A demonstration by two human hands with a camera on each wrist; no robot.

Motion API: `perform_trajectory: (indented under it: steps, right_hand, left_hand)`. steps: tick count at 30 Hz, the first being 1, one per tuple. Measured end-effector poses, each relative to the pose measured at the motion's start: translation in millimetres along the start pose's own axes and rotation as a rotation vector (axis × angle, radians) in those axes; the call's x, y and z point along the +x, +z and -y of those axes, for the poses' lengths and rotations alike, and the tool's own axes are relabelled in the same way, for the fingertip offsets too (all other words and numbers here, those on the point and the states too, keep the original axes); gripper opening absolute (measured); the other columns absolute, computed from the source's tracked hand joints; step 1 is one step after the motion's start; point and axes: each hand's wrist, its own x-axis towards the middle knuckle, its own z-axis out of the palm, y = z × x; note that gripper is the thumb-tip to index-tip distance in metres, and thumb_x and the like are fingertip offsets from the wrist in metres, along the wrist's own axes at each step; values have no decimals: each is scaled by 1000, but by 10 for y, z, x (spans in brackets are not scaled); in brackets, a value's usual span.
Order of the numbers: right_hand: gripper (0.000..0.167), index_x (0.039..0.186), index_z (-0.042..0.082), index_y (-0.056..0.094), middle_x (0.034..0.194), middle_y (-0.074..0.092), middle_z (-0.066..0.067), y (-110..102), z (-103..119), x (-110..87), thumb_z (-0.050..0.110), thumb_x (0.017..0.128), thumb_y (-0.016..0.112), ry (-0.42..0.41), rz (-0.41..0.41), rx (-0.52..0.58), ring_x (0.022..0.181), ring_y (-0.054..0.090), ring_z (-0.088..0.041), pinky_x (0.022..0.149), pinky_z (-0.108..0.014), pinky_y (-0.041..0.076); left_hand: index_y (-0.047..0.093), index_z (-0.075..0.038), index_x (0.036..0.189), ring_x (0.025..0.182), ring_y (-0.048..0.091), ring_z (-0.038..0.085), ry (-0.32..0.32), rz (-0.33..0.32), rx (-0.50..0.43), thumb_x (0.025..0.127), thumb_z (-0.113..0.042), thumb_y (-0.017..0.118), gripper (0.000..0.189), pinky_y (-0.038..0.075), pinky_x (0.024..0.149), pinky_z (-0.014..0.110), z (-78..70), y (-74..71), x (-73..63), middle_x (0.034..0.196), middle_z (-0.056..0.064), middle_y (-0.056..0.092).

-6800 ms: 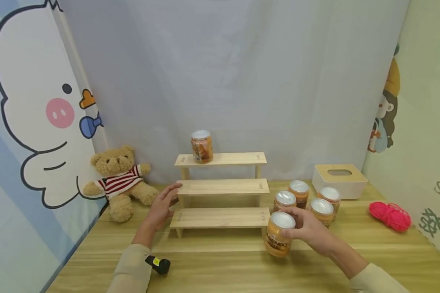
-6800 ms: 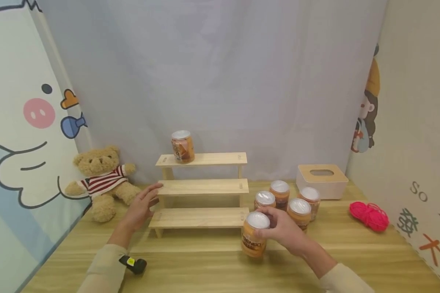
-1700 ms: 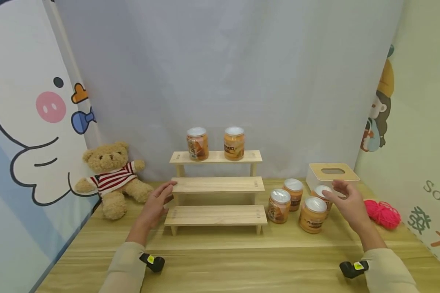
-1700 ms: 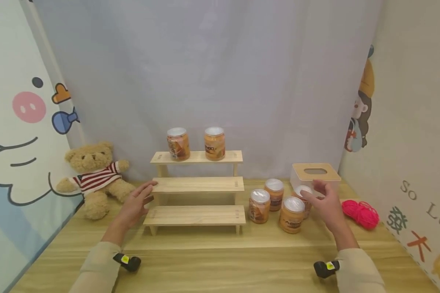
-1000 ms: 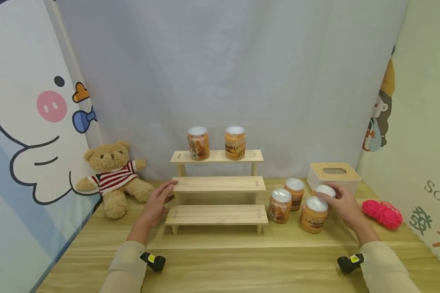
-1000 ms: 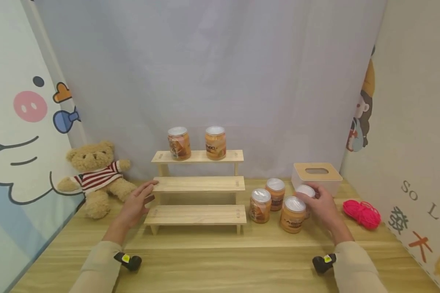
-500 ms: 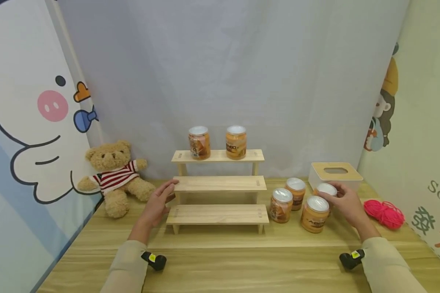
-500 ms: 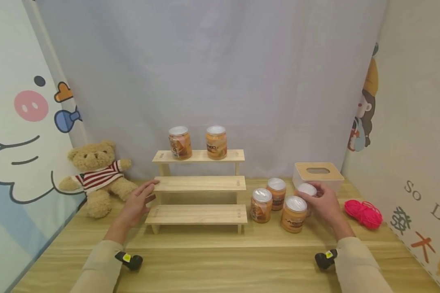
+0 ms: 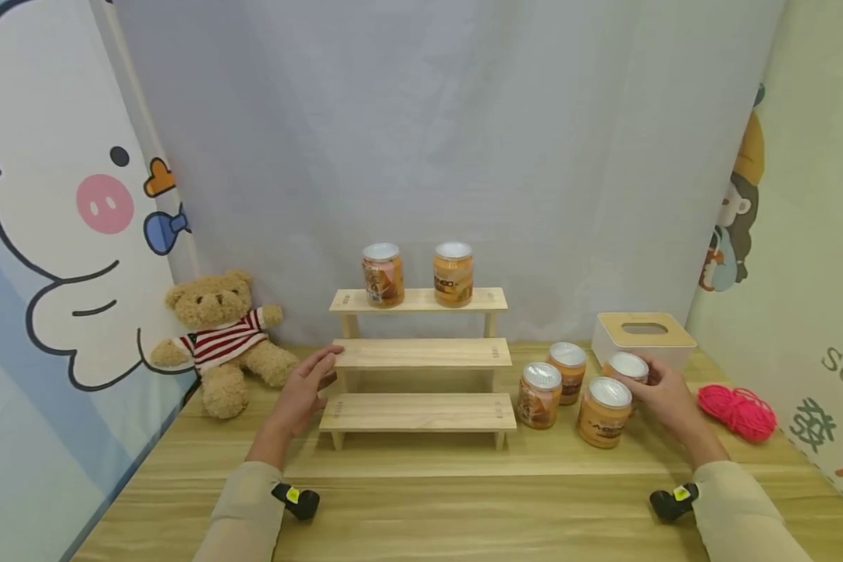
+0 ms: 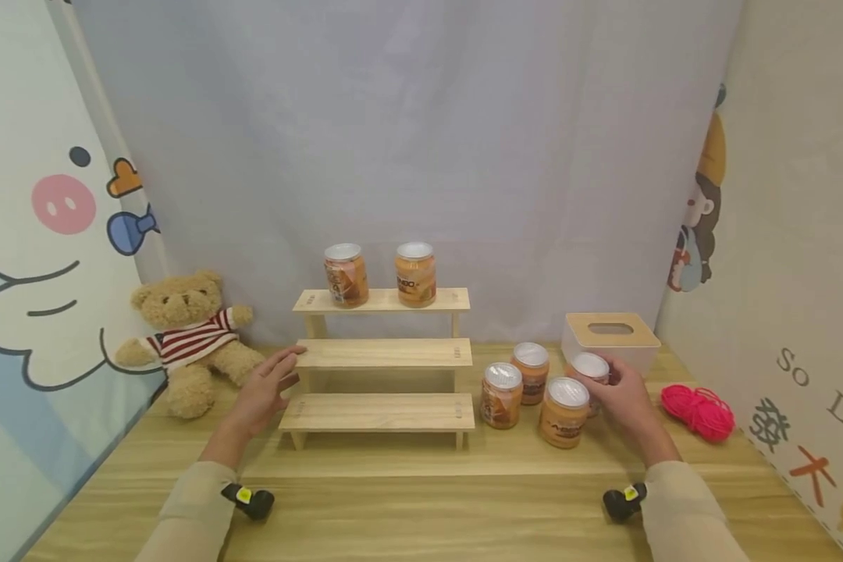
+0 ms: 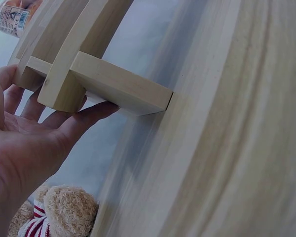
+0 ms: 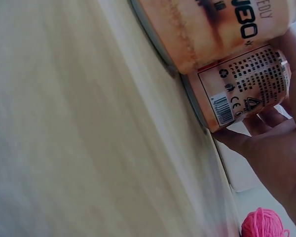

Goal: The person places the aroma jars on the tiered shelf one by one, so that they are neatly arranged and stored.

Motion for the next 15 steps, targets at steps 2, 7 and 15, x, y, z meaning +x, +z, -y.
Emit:
perform_trajectory:
  steps: [2,7,15]
  right_hand:
    - [56,137,-13,49,106,59,20,-5,-3,-10,16,95,72,6,-32,-20,96,55,7,78,-15,47]
    - [57,135,-8,56,98,60,22,-83,10,-92,23,92,76,49,-108,-97,88,56,5,71,-16,49]
    - [62,137,-16,48,96,57,25,-340,245,-79,21,94,73,43,-117,-90,88,55,6,71,-15,49]
  left_hand:
    - [46,-10,147,145,24,43,2,0,-5,104,-46,50,56,20,105,73,-1,0,2,164,6,19]
    - [47,-11,147,145,24,45,-22,-3,0,105,-45,49,54,21,105,73,15,7,-29,165,6,17]
    - [48,-10,146,143,28,43,1,-29,7,105,-43,50,53,29,103,68,5,19,-7,164,5,22]
